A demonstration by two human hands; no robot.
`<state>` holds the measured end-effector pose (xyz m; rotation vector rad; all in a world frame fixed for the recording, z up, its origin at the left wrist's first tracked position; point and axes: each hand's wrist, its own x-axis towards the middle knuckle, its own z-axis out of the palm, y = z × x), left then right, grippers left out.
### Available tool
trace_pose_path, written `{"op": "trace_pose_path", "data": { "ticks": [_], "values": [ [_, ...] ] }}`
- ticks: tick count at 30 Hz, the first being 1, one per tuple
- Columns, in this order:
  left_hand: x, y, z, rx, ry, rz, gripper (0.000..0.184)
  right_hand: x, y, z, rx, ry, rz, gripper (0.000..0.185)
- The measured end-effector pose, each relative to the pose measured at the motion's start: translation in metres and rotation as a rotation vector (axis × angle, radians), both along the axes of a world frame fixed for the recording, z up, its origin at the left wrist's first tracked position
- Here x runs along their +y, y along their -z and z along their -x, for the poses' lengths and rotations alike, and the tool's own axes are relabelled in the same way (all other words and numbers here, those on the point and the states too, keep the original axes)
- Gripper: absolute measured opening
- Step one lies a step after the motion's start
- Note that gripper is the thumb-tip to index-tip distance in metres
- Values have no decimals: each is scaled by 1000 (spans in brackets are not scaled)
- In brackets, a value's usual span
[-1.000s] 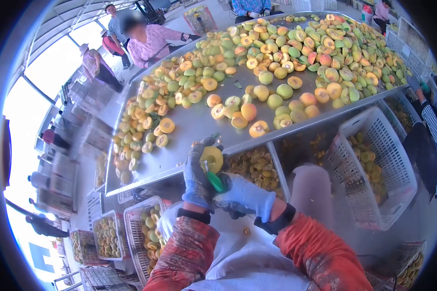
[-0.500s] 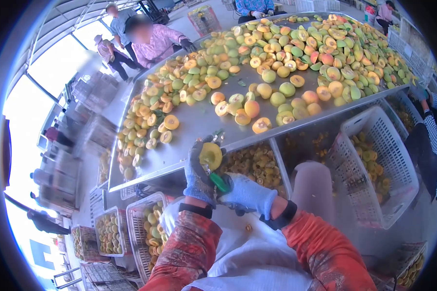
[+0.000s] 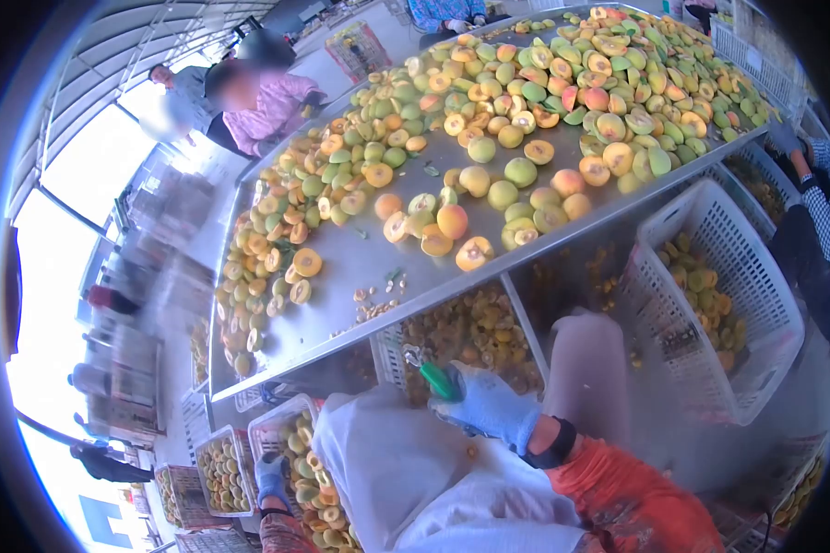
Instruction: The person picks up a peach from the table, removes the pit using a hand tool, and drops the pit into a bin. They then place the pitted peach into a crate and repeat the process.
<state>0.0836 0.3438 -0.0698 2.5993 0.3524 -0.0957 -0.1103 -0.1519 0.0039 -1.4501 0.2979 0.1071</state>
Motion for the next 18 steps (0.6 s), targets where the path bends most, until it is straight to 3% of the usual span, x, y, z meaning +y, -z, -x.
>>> {"op": "trace_pose_path", "data": {
  "ticks": [2, 3, 4, 6, 8, 10, 12, 13, 15, 18],
  "values": [
    [-58, -46, -13, -159, 117, 295, 20, -1, -3, 1, 12, 39, -111, 23],
    [-79, -53, -42, -162, 309, 138, 23, -5, -5, 2, 25, 87, -206, 24],
    [-142, -73, -46, -113, 264, 467, 28, -11, -6, 2, 69, 58, -269, 34],
    [-265, -107, -45, -80, 452, 601, 29, -18, -1, 6, 26, 99, -391, 34],
    [-366, -121, -41, 146, 516, 546, 27, -29, -8, 12, 34, 154, -576, 33],
    [-439, -83, -54, 36, 869, 305, 25, -40, -14, 16, 67, 176, -549, 33],
    [-513, -82, -33, -20, 970, -172, 56, -49, -16, 21, 121, 184, -436, 39],
    [-538, -82, -23, 86, 973, -159, 65, -54, -17, 24, 133, 195, -426, 39],
    [-553, -30, -34, -7, 1095, -48, 63, -64, -17, 25, 151, 170, -404, 40],
    [-559, -24, -36, 38, 1092, -45, 60, -65, -5, 26, 132, 192, -400, 38]
  ]
}}
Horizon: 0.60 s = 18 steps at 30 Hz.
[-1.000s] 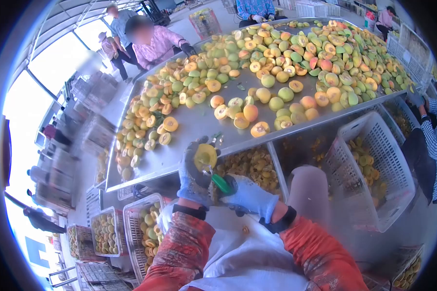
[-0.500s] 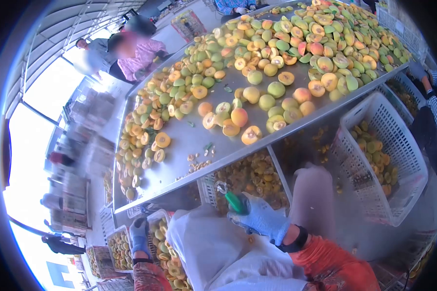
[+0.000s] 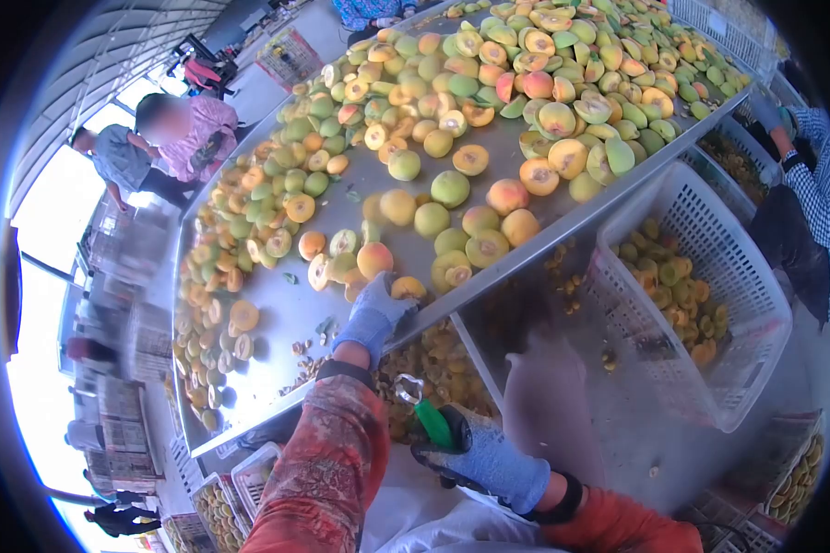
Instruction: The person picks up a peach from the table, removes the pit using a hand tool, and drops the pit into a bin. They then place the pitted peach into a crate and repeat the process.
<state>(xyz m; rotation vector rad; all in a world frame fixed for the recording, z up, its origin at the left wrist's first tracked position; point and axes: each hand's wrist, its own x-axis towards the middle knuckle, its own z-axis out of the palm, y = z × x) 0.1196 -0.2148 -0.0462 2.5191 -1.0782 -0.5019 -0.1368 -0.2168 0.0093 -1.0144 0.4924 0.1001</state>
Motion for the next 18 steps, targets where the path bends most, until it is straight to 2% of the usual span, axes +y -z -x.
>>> {"op": "trace_pose_path", "data": {
  "ticks": [2, 4, 6, 7, 9, 12, 15, 17, 18],
  "values": [
    [10, -5, -1, 12, -40, 93, 55, 5, 11, -2, -75, 57, 75, 36],
    [24, -19, 2, 21, -75, 193, 50, 10, 0, -2, -113, 125, 15, 34],
    [51, -48, 14, 600, -412, 621, 48, 16, -2, 1, -139, 168, -88, 31],
    [71, -58, 19, 585, -416, 620, 48, 17, 3, 4, -151, 161, -95, 31],
    [116, -71, 31, 1047, -425, 1050, 43, 21, 12, 9, -3, 55, 85, 37],
    [174, -79, 60, 1079, -474, 1147, 44, 39, -5, 13, 31, -29, 98, 34],
    [232, -83, 71, 984, -574, 1150, 45, 68, -7, 17, 24, -62, 80, 33],
    [263, -75, 72, 1047, -568, 1284, 47, 87, -6, 17, -31, -17, 123, 33],
    [275, -72, 74, 1194, -555, 1459, 47, 95, -6, 18, -37, -41, 139, 33]
  ]
}}
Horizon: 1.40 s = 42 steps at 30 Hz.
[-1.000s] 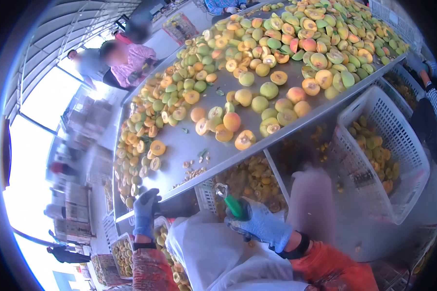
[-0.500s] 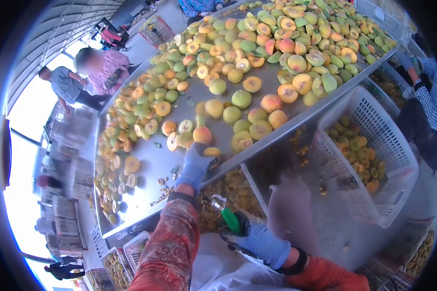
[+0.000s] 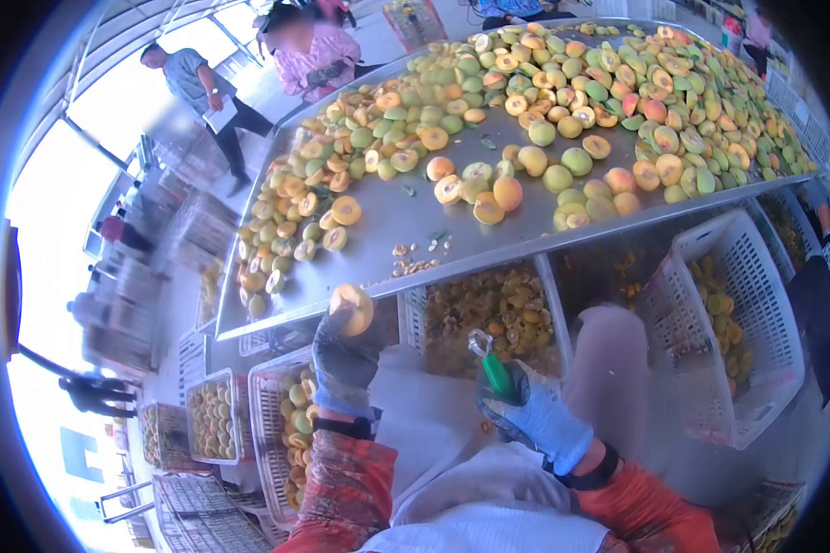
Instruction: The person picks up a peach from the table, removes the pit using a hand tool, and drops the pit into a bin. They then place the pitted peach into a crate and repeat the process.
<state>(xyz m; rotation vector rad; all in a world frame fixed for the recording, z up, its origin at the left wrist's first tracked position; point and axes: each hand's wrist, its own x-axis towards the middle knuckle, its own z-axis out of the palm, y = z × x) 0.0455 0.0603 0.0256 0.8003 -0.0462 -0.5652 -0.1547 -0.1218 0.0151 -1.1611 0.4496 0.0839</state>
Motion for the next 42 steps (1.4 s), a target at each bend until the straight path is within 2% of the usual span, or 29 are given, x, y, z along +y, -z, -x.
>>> {"op": "trace_pose_path", "data": {
  "ticks": [1, 3, 5, 6, 7, 8, 9, 10, 11, 12, 13, 14, 15, 17, 24, 26, 27, 28, 29, 30, 32, 33, 34, 35, 36, 38, 39, 41, 42],
  "values": [
    [7, -6, 4, 89, -17, 206, 48, 7, 0, 0, 12, -19, 38, 32],
    [9, -15, 21, 47, -62, 221, 46, 15, -7, -2, 22, -42, 90, 32],
    [10, -17, 28, -98, 12, -241, 54, 20, -15, -4, 68, -100, 119, 31],
    [10, -20, 33, -151, 37, -309, 53, 22, -14, -4, 77, -103, 129, 31],
    [14, -11, 31, -145, 34, -297, 53, 23, -11, -7, -16, -124, 324, 31],
    [18, 2, 24, -5, 51, -84, 52, 23, -12, -11, -113, -147, 520, 31],
    [22, 14, 20, 133, 68, 127, 50, 25, -16, -13, -110, -152, 531, 31],
    [13, -6, 33, 138, 76, 158, 48, 27, -20, -16, -196, -138, 794, 31],
    [7, 0, 35, 139, 74, 169, 48, 29, -25, -19, -284, -123, 1057, 32],
    [2, 9, 37, 111, 33, 86, 48, 30, -29, -24, -281, -126, 1065, 32],
    [-3, 15, 40, 85, -7, 2, 48, 31, -32, -28, -368, -99, 1272, 33],
    [-8, -7, 52, -113, 7, -72, 48, 31, -35, -31, -457, -71, 1477, 35],
    [-9, -15, 55, -110, 7, -66, 48, 29, -35, -34, -454, -75, 1482, 35],
    [-12, -25, 57, -84, 98, -189, 48, 27, -34, -40, -454, -122, 1782, 41],
    [-22, -32, 58, -116, 29, -427, 41, 23, -36, -43, -442, -250, 2084, 48],
    [-22, -39, 61, -116, 35, -495, 38, 27, -35, -40, -352, -368, 2145, 50],
    [-22, -41, 62, -117, 39, -559, 35, 28, -34, -39, -348, -372, 2140, 50],
    [-20, -35, 62, -113, 42, -562, 35, 28, -33, -37, -363, -389, 2011, 49],
    [-18, -25, 61, -229, 9, -602, 31, 29, -31, -34, -369, -401, 1880, 48],
    [-17, -19, 60, -348, -31, -637, 28, 28, -31, -32, -366, -401, 1878, 48],
    [-18, -21, 67, -337, -40, -653, 25, 27, -34, -25, -436, -391, 1704, 40],
    [-19, -22, 70, -327, -49, -668, 23, 29, -37, -23, -429, -391, 1699, 40],
    [-20, -20, 71, -325, -40, -670, 23, 30, -40, -23, -337, -431, 1547, 37],
    [-21, -19, 71, -429, -50, -690, 25, 31, -41, -23, -249, -466, 1393, 35],
    [-21, -18, 70, -534, -58, -709, 27, 29, -34, -22, -242, -459, 1389, 35],
    [-23, -21, 66, -504, -14, -699, 27, 24, -26, -29, -485, -356, 1110, 35],
    [-26, -23, 63, -469, 23, -690, 26, 17, -29, -29, -484, -346, 1116, 35],
    [-37, -28, 54, -457, 35, -590, 26, 10, -64, -36, -13, -482, 515, 33],
    [-43, -31, 48, -440, 33, -487, 27, 5, -65, -40, 29, -467, 330, 34]
  ]
}}
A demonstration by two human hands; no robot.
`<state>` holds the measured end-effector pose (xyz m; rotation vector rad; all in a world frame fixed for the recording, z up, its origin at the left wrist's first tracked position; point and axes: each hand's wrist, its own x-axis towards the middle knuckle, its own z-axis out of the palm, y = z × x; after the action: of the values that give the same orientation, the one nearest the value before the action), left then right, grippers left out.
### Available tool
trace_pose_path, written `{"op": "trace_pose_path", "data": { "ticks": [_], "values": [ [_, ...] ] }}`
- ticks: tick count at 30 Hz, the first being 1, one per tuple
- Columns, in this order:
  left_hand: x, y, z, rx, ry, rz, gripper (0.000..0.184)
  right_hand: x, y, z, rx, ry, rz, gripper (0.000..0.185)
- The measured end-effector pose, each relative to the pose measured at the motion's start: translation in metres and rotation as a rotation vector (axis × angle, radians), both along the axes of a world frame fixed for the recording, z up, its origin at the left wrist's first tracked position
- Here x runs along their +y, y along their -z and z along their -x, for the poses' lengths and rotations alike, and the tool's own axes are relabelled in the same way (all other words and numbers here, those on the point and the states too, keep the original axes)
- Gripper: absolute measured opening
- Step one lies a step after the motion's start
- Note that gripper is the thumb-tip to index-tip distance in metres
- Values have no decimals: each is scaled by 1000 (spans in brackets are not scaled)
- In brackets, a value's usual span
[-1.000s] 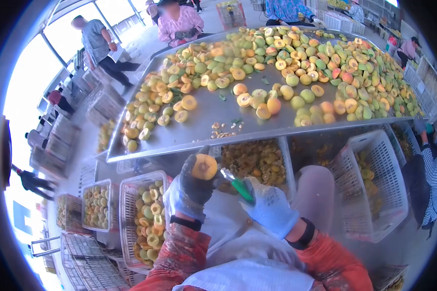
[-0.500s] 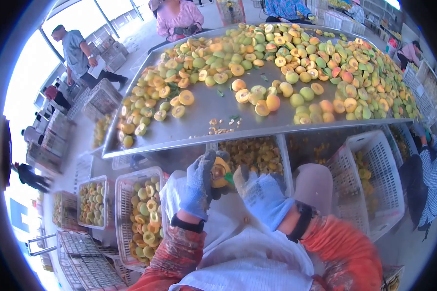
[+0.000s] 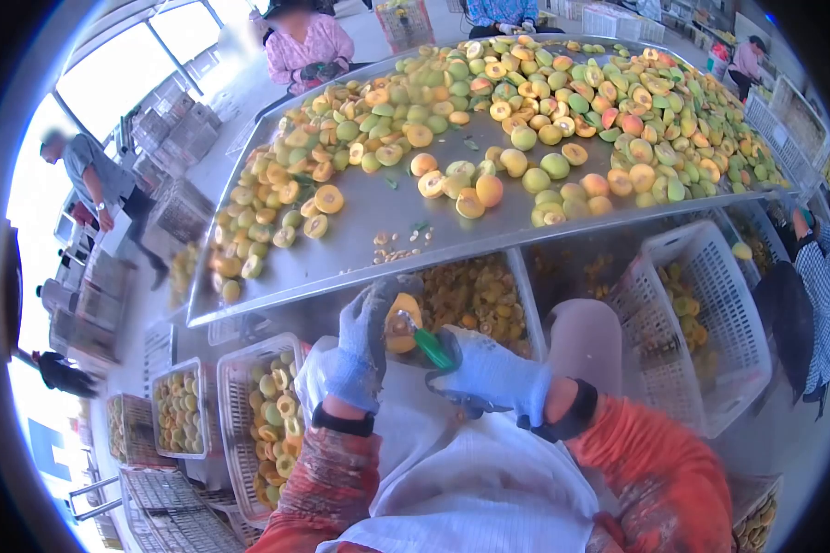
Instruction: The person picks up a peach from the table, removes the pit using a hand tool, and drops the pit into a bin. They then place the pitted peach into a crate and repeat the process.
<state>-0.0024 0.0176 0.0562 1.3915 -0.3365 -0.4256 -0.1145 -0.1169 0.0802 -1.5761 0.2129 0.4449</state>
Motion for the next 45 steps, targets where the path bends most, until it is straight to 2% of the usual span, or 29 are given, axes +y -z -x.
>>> {"op": "trace_pose_path", "data": {
  "ticks": [3, 4, 5, 7, 8, 9, 11, 12, 13, 15, 16, 17, 18, 23, 25, 26, 27, 29, 31, 33, 34, 36, 40, 41, 43, 45],
  "values": [
    [-14, 1, 3, 59, -119, 33, 27, 0, 9, -7, -85, 16, 56, 32],
    [-18, -1, 2, 60, -113, 30, 27, 6, 49, -6, -636, 134, 501, 32],
    [-22, -4, 1, 50, -116, 5, 26, 6, 52, -3, -623, 141, 499, 32],
    [-25, -1, 3, 55, -119, -68, 24, 12, 59, 8, -673, 159, 950, 34],
    [-24, 3, 1, 139, -64, 24, 27, 10, 46, 12, -681, 79, 987, 37],
    [-25, -2, 2, 103, -80, -65, 28, 8, 47, 12, -673, 88, 974, 37],
    [-32, -7, 4, 103, -65, -20, 27, -1, 31, 3, -617, 116, 518, 39],
    [-34, -7, 0, 90, -57, -25, 27, -10, 7, 4, -242, 35, 164, 38],
    [-33, -4, -3, 87, -30, -46, 23, -16, 6, 0, -246, 41, 158, 38],
    [-33, -4, -11, 87, -3, -72, 20, -26, 7, -1, 16, -30, -197, 41],
    [-33, -9, -20, 5, 141, -269, 20, -30, 10, -1, 11, -24, -200, 41],
    [-37, -12, -27, -84, 284, -462, 21, -35, 14, -3, 11, -42, -321, 41],
    [-40, -5, -33, -13, 313, -361, 20, -39, 18, -5, 13, -62, -442, 42],
    [-66, -14, -39, 9, 193, -431, 18, -41, 38, -21, -87, 36, -654, 40],
    [-69, 0, -46, -441, 275, -269, 18, -43, 47, -24, -64, 54, -707, 40],
    [-74, 2, -58, -798, 348, -294, 22, -47, 55, -26, -19, 28, -887, 43],
    [-75, 3, -60, -790, 341, -297, 22, -49, 59, -27, 31, -1, -1061, 47],
    [-83, -7, -54, 504, 240, -37, 25, -49, 56, -28, 79, 71, -1089, 46],
    [-85, 11, -59, 587, 186, 39, 28, -49, 61, -30, 102, 156, -1076, 46],
    [-82, 20, -61, 751, 245, 165, 32, -49, 69, -33, 99, 170, -1044, 47],
    [-82, 24, -60, 750, 243, 175, 32, -48, 72, -35, 91, 186, -1016, 48],
    [-81, 26, -58, 690, 171, 184, 36, -44, 74, -39, 73, 194, -983, 49],
    [-74, 26, -56, 660, 193, 226, 40, -38, 62, -39, 57, 221, -878, 51],
    [-73, 30, -56, 574, 136, 199, 40, -36, 57, -38, 56, 215, -868, 51],
    [-67, 43, -63, 482, 80, 186, 41, -34, 46, -36, -19, 94, -994, 49],
    [-59, 60, -71, 822, -7, 485, 40, -31, 40, -36, -83, 125, -954, 49]
  ]
}}
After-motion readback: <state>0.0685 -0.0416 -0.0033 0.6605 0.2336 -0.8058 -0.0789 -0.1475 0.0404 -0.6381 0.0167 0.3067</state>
